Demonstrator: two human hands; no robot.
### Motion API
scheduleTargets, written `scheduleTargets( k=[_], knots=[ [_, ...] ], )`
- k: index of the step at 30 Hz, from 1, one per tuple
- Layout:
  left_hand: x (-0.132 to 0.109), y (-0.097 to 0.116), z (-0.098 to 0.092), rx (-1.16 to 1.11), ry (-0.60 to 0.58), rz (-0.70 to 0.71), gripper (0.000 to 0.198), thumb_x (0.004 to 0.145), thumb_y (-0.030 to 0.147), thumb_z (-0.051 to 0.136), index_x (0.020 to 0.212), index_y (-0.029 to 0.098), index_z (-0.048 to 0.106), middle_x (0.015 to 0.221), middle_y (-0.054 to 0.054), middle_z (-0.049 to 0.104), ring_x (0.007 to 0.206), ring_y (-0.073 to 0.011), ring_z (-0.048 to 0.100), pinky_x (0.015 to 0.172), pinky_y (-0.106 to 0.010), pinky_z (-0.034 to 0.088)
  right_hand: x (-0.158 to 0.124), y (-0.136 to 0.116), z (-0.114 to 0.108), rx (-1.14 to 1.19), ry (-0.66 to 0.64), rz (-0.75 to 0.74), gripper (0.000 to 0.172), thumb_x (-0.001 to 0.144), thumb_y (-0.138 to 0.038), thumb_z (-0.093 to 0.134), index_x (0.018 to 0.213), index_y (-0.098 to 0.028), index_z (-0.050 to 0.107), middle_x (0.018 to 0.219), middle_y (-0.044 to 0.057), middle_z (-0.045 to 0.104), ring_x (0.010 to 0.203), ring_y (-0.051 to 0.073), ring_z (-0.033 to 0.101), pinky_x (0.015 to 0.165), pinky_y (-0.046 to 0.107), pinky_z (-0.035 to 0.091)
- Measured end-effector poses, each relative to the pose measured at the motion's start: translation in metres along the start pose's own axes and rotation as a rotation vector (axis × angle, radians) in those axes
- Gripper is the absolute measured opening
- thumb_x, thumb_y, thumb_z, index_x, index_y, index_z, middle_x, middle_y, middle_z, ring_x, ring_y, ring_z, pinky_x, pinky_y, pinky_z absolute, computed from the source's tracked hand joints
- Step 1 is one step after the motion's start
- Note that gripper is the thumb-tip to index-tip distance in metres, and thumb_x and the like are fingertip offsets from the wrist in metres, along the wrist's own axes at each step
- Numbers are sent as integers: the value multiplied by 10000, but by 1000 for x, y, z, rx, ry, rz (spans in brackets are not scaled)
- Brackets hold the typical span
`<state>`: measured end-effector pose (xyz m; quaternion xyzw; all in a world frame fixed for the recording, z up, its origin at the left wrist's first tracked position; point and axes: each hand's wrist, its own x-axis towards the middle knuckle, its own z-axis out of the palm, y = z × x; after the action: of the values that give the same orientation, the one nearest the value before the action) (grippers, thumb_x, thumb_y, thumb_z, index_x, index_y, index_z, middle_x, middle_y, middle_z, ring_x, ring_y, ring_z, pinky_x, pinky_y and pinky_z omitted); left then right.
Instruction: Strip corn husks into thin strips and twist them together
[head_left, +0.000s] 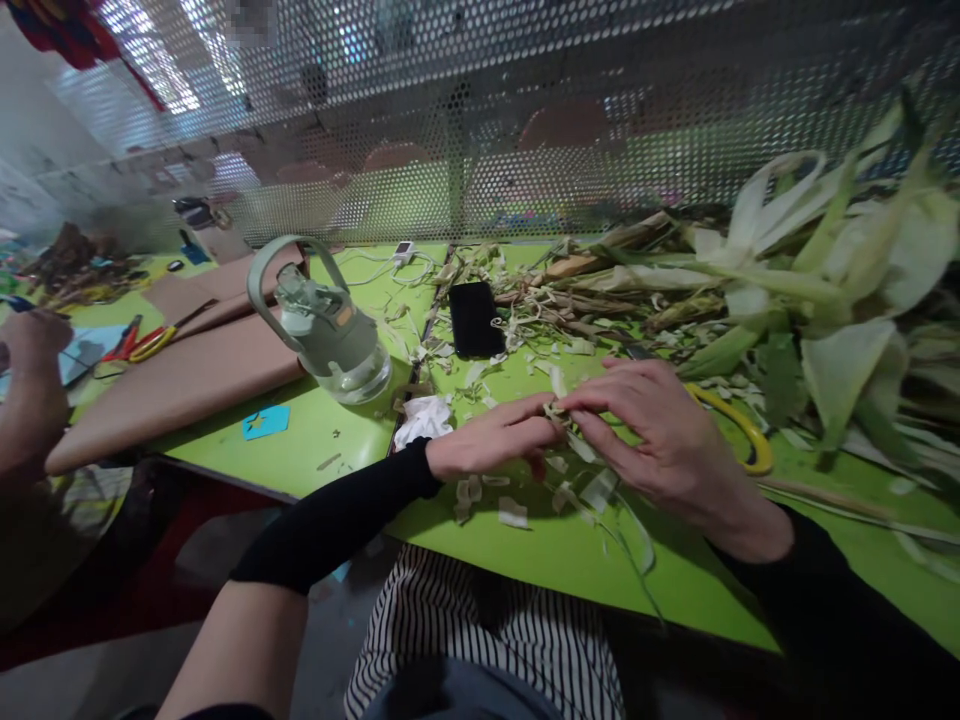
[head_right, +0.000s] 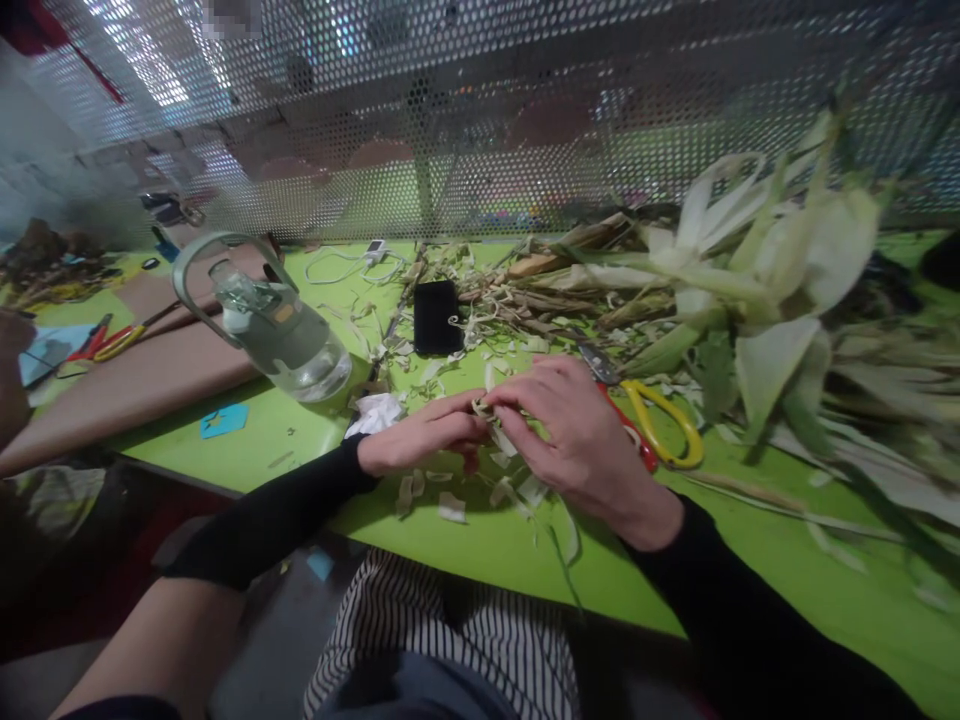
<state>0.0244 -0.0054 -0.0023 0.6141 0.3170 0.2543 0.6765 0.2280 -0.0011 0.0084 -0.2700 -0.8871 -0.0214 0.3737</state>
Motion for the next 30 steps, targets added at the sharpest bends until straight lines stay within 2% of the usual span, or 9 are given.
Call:
scheduleTargets(
  k=[3, 8, 13, 16, 18, 22, 27, 30],
  knots=[
    [-1, -1, 0, -41, -36, 56, 173, 991, 313, 450, 1021, 176, 552, 906, -6, 480, 754, -118, 533, 734, -305, 579, -1, -2, 0, -39, 9, 9, 181, 966, -159, 598, 1057, -305, 654, 928, 30, 770, 885, 280, 679, 926, 510, 545],
    [-1, -3, 0, -45, -39, 88, 296, 1046, 445, 385, 989, 181, 505, 797, 29, 388, 686, -112, 467, 762, -328, 592, 0, -4, -1, -107, 26, -12, 189, 950, -119, 586, 1045, -267, 657, 910, 49, 755, 897, 288, 668, 910, 496, 558],
    [1, -5, -2, -36, -78, 138, 326, 1050, 472, 406, 1040, 173, 536, 853, 5, 454, 721, -117, 575, 775, -321, 600, 2, 1, -3, -242, 42, -203, 164, 928, -75, 609, 1045, -189, 624, 854, 96, 716, 834, 296, 619, 911, 534, 562],
    [3, -7, -4, -2, -74, 121, 349, 1040, 485, 434, 1112, 170, 568, 872, -7, 486, 742, -134, 632, 768, -324, 596, 1, 4, -4, -301, 14, -263, 147, 947, -95, 598, 1067, -169, 638, 856, 107, 703, 830, 298, 609, 914, 550, 552],
    [3, -7, -5, 39, -58, 110, 350, 1037, 490, 437, 1092, 172, 571, 877, -11, 492, 757, -147, 650, 762, -327, 587, 0, 5, -3, -322, -21, -275, 141, 956, -112, 594, 1067, -178, 652, 853, 100, 705, 818, 292, 602, 955, 563, 538],
    [1, -7, -6, 112, -61, 119, 310, 1056, 464, 388, 1041, 184, 523, 882, -2, 479, 766, -146, 660, 750, -306, 553, -1, 3, -3, -263, -42, -229, 154, 974, -118, 578, 1079, -195, 660, 877, 82, 734, 833, 278, 626, 1007, 556, 524],
    [-1, -5, -4, 95, -36, 100, 317, 1071, 461, 340, 915, 201, 433, 869, 19, 418, 789, -135, 654, 791, -302, 540, 0, 2, -5, -64, -9, 15, 111, 1025, -265, 557, 984, -231, 655, 862, 59, 756, 940, 271, 704, 866, 444, 580],
    [-2, -5, -4, 115, -29, 115, 316, 1070, 451, 346, 906, 198, 439, 897, 14, 432, 803, -130, 647, 815, -301, 529, 0, 3, -6, 23, -19, 54, 150, 1023, -312, 566, 971, -250, 692, 859, 41, 767, 917, 261, 706, 855, 442, 571]
  ],
)
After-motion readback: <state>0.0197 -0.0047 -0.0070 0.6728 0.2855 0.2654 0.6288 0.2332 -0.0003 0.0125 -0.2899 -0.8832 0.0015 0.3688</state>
